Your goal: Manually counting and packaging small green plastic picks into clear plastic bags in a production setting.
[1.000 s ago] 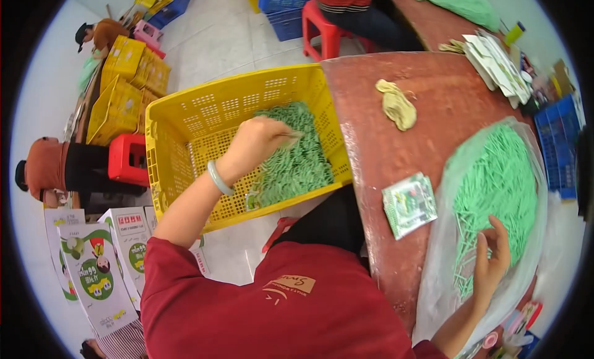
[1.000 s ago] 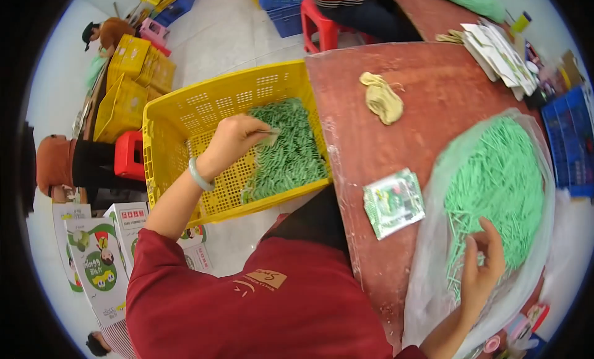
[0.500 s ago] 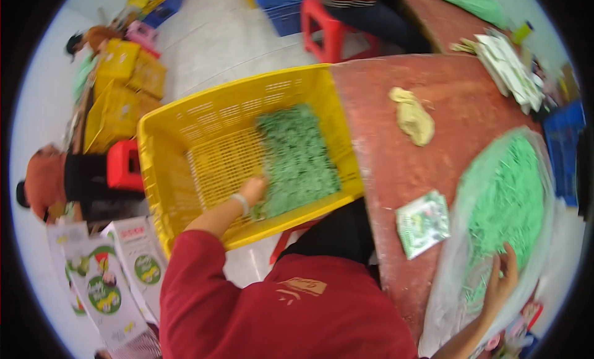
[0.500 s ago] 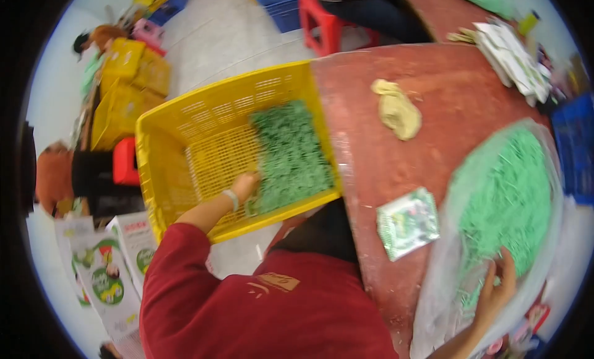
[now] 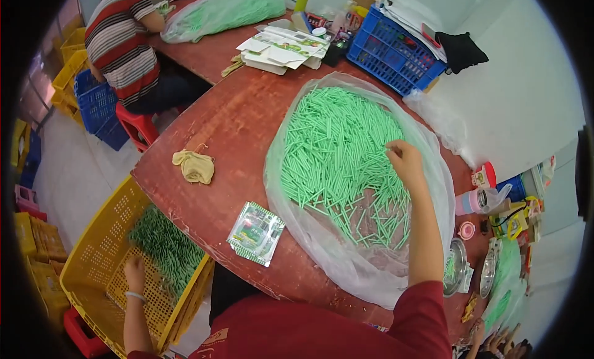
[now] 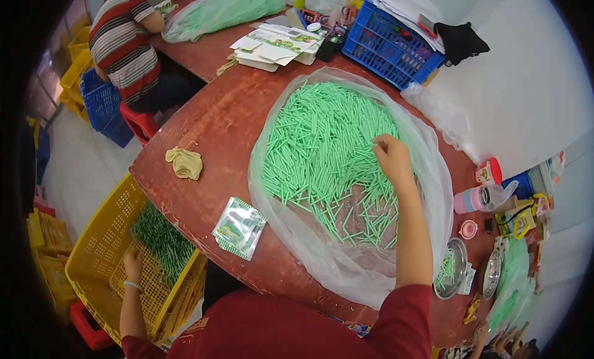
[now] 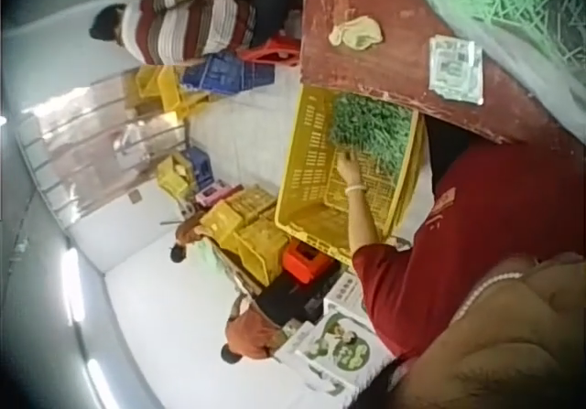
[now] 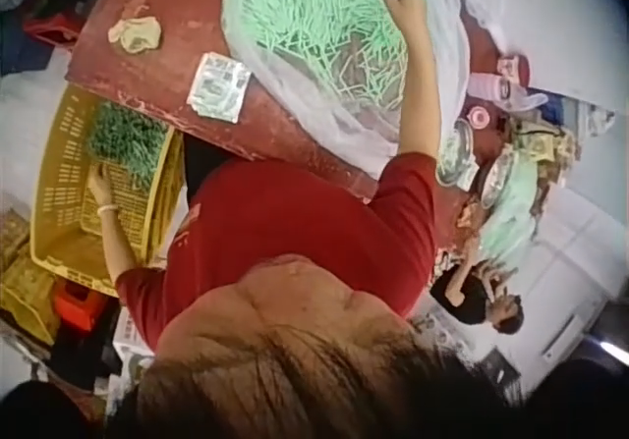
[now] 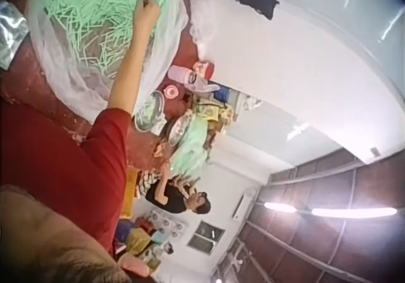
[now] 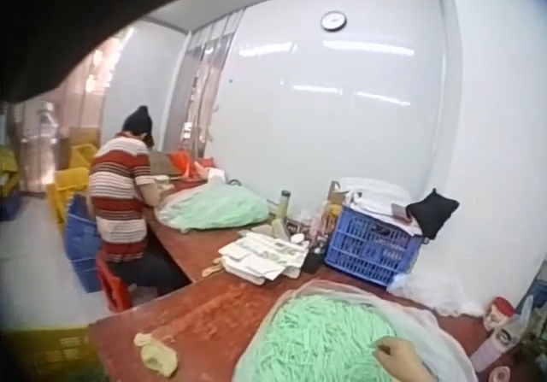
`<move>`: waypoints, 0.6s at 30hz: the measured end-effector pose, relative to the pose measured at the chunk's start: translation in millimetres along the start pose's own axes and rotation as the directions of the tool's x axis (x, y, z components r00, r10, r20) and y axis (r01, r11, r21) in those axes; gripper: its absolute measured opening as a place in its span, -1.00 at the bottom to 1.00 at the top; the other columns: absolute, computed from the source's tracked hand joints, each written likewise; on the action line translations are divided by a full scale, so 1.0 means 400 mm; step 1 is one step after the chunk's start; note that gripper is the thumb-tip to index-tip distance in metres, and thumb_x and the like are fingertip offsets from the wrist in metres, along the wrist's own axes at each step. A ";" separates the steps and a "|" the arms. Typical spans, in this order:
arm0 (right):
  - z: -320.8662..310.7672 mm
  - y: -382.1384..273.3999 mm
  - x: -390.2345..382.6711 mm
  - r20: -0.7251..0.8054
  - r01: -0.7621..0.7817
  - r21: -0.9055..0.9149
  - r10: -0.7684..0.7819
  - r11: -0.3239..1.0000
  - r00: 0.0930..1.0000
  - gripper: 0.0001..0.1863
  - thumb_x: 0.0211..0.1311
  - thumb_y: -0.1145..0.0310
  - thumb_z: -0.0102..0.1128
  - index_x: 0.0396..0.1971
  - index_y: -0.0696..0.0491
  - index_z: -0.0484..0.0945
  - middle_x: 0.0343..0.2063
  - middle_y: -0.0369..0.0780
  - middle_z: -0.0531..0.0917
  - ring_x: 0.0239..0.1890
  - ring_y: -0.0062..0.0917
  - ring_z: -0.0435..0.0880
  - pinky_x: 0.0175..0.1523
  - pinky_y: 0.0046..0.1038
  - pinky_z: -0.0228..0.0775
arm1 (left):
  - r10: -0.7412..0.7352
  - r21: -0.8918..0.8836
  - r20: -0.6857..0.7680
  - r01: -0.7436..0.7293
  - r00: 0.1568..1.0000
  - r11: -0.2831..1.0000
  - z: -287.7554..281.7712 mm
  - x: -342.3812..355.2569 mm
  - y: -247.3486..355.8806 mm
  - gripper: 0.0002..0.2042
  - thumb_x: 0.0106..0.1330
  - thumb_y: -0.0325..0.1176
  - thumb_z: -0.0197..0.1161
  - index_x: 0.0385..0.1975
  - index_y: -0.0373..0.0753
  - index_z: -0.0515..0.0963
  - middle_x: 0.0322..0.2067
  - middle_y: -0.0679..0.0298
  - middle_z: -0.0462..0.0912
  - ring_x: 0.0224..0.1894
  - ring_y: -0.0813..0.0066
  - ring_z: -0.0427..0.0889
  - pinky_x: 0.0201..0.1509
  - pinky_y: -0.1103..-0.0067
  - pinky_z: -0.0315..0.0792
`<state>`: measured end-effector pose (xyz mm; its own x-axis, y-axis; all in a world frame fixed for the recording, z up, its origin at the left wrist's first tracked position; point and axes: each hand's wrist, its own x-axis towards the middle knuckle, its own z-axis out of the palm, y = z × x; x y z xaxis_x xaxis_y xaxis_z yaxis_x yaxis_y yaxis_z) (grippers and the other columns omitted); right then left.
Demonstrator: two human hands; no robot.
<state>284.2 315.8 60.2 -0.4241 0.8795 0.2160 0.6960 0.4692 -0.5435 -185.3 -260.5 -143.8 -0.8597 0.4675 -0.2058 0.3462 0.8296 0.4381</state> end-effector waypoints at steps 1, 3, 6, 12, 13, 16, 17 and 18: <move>0.017 0.027 0.037 -0.009 0.001 0.010 -0.001 1.000 1.000 -0.78 0.05 0.46 0.27 -0.26 0.16 0.62 -0.49 -0.15 0.66 -0.48 -0.46 0.62 -0.31 -0.46 0.44 | 0.089 -0.094 -0.141 -0.103 0.986 0.990 -0.019 0.017 0.045 -0.82 0.33 -0.43 0.17 -0.24 -0.43 0.57 -0.41 0.15 0.60 -0.41 0.39 0.53 -0.31 0.50 0.41; 0.060 0.070 0.104 0.123 0.001 -0.083 0.009 0.997 0.992 -0.66 -0.06 0.33 0.38 -0.26 0.18 0.63 -0.43 -0.08 0.68 -0.40 -0.34 0.67 -0.22 -0.38 0.49 | 0.200 -0.223 -0.350 -0.289 0.915 0.931 -0.055 0.021 0.187 -0.87 0.34 -0.48 0.15 -0.29 -0.42 0.56 -0.44 0.23 0.57 -0.43 0.50 0.49 -0.34 0.59 0.37; 0.138 0.067 0.154 0.177 -0.062 -0.076 0.075 0.995 0.981 -0.54 -0.22 0.25 0.46 -0.26 0.19 0.63 -0.39 -0.04 0.69 -0.33 -0.27 0.68 -0.15 -0.34 0.51 | 0.288 -0.394 -0.406 -0.450 0.867 0.802 -0.091 -0.073 0.460 -0.93 0.29 -0.53 0.18 -0.31 -0.38 0.56 -0.44 0.27 0.56 -0.41 0.58 0.49 -0.32 0.64 0.38; 0.178 0.070 0.176 0.151 0.018 -0.115 -0.001 0.993 0.988 -0.59 -0.32 0.30 0.44 -0.38 0.19 0.61 -0.42 -0.03 0.67 -0.32 -0.21 0.67 -0.15 -0.33 0.50 | 0.663 -0.247 -0.237 -0.704 0.710 0.666 -0.048 -0.211 0.794 -0.91 0.13 -0.47 0.31 -0.37 -0.27 0.60 -0.43 0.16 0.57 -0.34 0.20 0.51 -0.24 0.42 0.39; 0.183 0.067 0.175 0.142 0.019 -0.115 -0.003 0.993 0.990 -0.61 -0.31 0.32 0.42 -0.40 0.19 0.60 -0.43 -0.03 0.67 -0.32 -0.20 0.66 -0.17 -0.32 0.50 | 0.668 -0.208 -0.228 -0.706 0.708 0.677 -0.030 -0.212 0.805 -0.88 0.11 -0.42 0.33 -0.37 -0.26 0.59 -0.43 0.17 0.54 -0.34 0.20 0.49 -0.24 0.39 0.35; 0.192 0.050 0.166 0.132 0.018 -0.094 -0.006 0.995 0.991 -0.66 -0.30 0.35 0.38 -0.43 0.19 0.59 -0.45 -0.04 0.66 -0.34 -0.20 0.66 -0.19 -0.32 0.49 | 0.678 -0.143 -0.204 -0.707 0.706 0.693 0.021 -0.203 0.813 -0.75 0.06 -0.28 0.39 -0.32 -0.23 0.56 -0.42 0.19 0.51 -0.34 0.19 0.47 -0.23 0.36 0.27; 0.191 0.049 0.162 0.128 0.010 -0.081 0.000 0.997 0.992 -0.68 -0.30 0.36 0.37 -0.44 0.18 0.59 -0.46 -0.05 0.66 -0.35 -0.20 0.66 -0.20 -0.32 0.49 | 0.673 -0.112 -0.175 -0.694 0.718 0.711 0.029 -0.201 0.828 -0.71 0.05 -0.26 0.41 -0.29 -0.23 0.55 -0.41 0.20 0.51 -0.32 0.18 0.47 -0.21 0.35 0.27; 0.190 0.053 0.159 0.125 0.008 -0.082 0.002 0.997 0.992 -0.68 -0.30 0.36 0.37 -0.44 0.18 0.59 -0.46 -0.05 0.66 -0.35 -0.20 0.66 -0.20 -0.32 0.49 | 0.667 -0.080 -0.148 -0.681 0.730 0.728 0.037 -0.197 0.837 -0.67 0.03 -0.24 0.42 -0.26 -0.23 0.54 -0.39 0.21 0.51 -0.30 0.17 0.47 -0.20 0.35 0.27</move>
<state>227.8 375.4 0.7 -0.4918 0.8635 0.1115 0.7376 0.4812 -0.4736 3.8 -15.2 6.0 -0.4527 0.8495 0.2711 0.8074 0.2615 0.5290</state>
